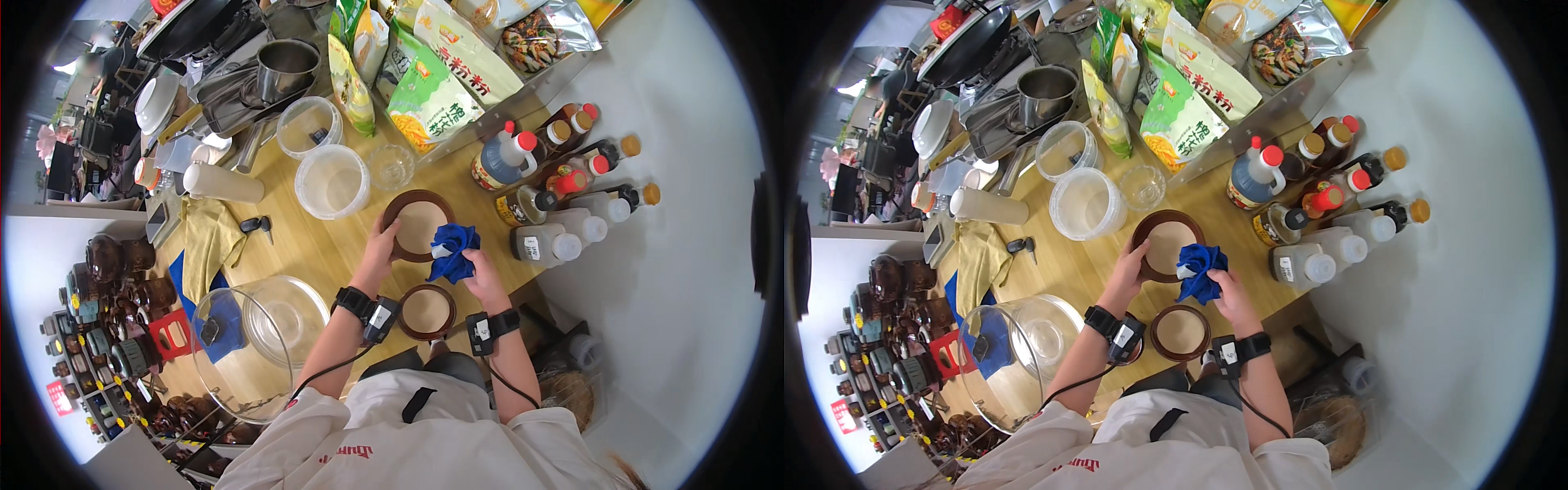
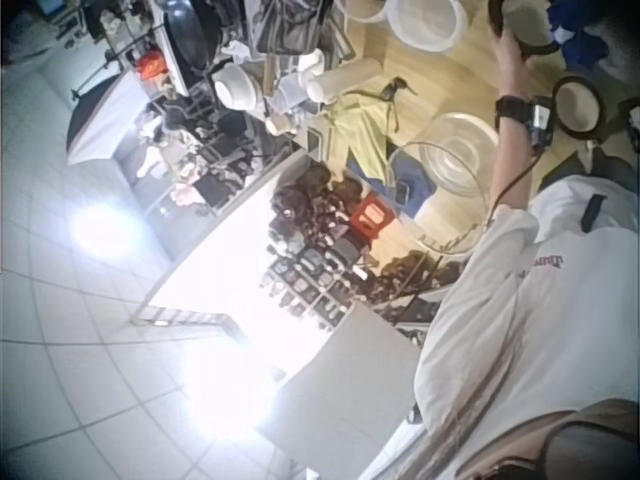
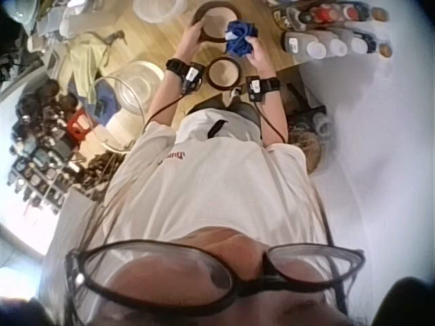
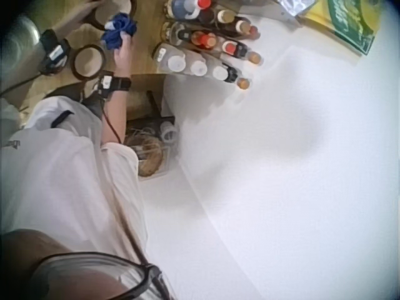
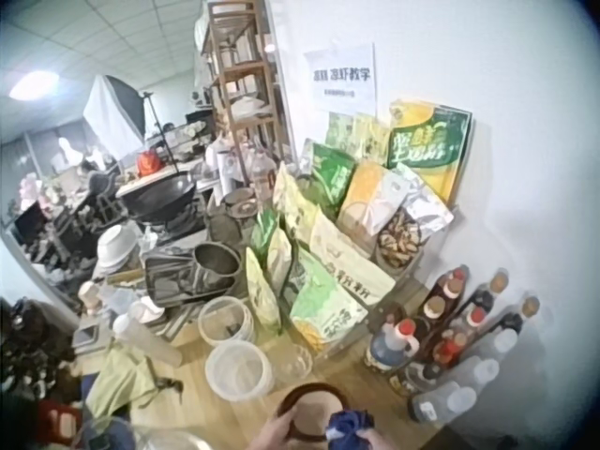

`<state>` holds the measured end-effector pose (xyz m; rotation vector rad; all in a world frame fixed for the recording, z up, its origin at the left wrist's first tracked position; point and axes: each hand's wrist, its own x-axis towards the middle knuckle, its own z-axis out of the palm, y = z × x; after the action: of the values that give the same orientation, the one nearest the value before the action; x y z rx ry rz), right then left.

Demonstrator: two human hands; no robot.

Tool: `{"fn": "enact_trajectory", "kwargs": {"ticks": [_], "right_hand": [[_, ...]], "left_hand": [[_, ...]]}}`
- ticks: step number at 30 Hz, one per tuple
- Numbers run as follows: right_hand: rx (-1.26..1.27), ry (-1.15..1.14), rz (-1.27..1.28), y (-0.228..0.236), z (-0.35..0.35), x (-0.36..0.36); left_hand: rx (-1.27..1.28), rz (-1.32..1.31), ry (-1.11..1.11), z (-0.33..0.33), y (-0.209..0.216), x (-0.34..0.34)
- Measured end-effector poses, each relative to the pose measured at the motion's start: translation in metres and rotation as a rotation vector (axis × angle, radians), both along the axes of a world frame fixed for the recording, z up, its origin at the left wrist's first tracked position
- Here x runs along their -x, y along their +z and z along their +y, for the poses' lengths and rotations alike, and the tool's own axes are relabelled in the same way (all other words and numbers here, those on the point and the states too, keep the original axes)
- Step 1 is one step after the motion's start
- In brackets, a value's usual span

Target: Cleaning and wiping the exterior of small ceramic bowls with a blue cloth.

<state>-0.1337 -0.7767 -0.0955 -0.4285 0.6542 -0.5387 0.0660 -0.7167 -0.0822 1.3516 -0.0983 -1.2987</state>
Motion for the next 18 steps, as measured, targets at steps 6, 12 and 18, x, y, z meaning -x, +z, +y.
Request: {"fn": "enact_trajectory", "kwargs": {"ticks": [6, 12, 18], "right_hand": [[0.122, -0.058, 0.100, 0.003, -0.006, 0.003], [0.113, -0.116, 0.176, 0.006, -0.024, 0.008], [0.108, -0.123, 0.138, 0.012, -0.034, 0.009]], "left_hand": [[0.017, -0.043, -0.058, -0.024, 0.004, 0.013], [-0.008, -0.054, -0.090, -0.051, -0.001, 0.018], [-0.018, -0.055, -0.098, -0.065, -0.008, 0.019]]}}
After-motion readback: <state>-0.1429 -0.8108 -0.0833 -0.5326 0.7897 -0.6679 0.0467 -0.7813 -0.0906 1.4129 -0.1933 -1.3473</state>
